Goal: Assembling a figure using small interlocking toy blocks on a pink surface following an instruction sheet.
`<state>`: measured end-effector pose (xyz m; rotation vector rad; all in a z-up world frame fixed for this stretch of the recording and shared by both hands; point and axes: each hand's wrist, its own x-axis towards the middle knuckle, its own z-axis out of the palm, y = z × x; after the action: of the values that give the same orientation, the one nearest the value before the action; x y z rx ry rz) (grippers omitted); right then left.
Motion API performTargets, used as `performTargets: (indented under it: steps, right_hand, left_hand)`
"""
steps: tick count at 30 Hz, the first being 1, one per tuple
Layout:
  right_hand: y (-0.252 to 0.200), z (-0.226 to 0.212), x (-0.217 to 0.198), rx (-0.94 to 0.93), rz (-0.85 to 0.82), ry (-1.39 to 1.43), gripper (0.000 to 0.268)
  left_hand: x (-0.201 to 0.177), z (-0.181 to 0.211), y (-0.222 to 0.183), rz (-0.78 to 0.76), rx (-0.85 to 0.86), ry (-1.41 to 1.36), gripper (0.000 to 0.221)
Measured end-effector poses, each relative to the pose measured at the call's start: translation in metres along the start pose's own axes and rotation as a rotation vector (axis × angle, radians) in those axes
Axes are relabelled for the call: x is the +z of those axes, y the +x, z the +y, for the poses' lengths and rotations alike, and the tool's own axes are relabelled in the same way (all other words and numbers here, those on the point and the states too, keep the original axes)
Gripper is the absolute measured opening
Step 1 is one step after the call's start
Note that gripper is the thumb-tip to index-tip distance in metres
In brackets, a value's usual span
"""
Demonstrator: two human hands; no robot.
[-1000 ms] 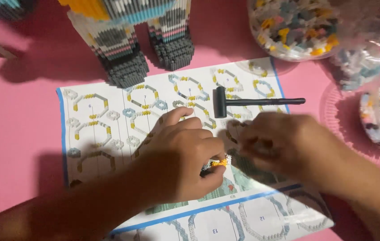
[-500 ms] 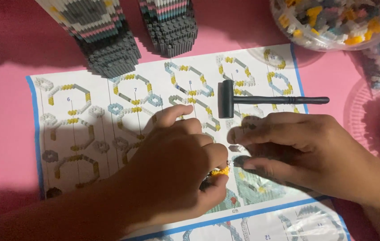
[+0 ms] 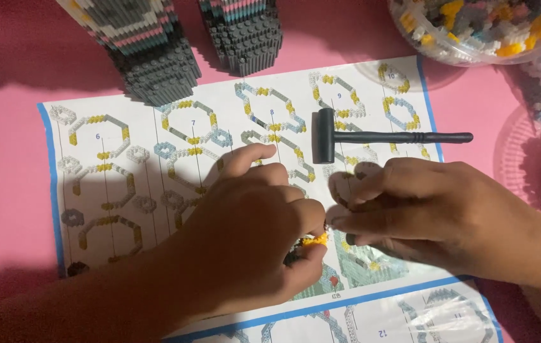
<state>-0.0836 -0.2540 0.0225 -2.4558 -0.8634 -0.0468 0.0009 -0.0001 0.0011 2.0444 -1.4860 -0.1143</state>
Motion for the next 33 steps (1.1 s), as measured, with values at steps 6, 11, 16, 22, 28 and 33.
performTargets:
  steps: [6,11,16,22,28,33]
  right_hand:
    - [0.004,-0.008,-0.005,0.11,-0.011,0.034,0.05]
    - [0.007,-0.007,-0.003,0.18,0.005,0.053,0.042]
    - [0.006,-0.005,0.002,0.145,0.021,0.067,0.034]
    - [0.009,-0.003,0.002,0.157,0.032,0.158,0.032]
    - [0.011,-0.006,0.004,0.152,0.068,0.136,0.028]
    - [0.012,-0.013,0.004,0.202,0.112,0.223,0.027]
  left_hand:
    - [0.0,0.0,-0.002,0.026,0.006,-0.003,0.015]
    - [0.0,0.0,-0.002,0.016,-0.004,0.001,0.019]
    - [-0.001,0.0,-0.001,-0.009,-0.009,0.001,0.02]
    - [0.0,0.0,-0.001,0.002,-0.019,-0.022,0.019]
    - [0.0,0.0,-0.001,-0.011,-0.017,0.003,0.019]
    - [-0.001,0.001,-0.001,-0.002,-0.006,-0.01,0.018]
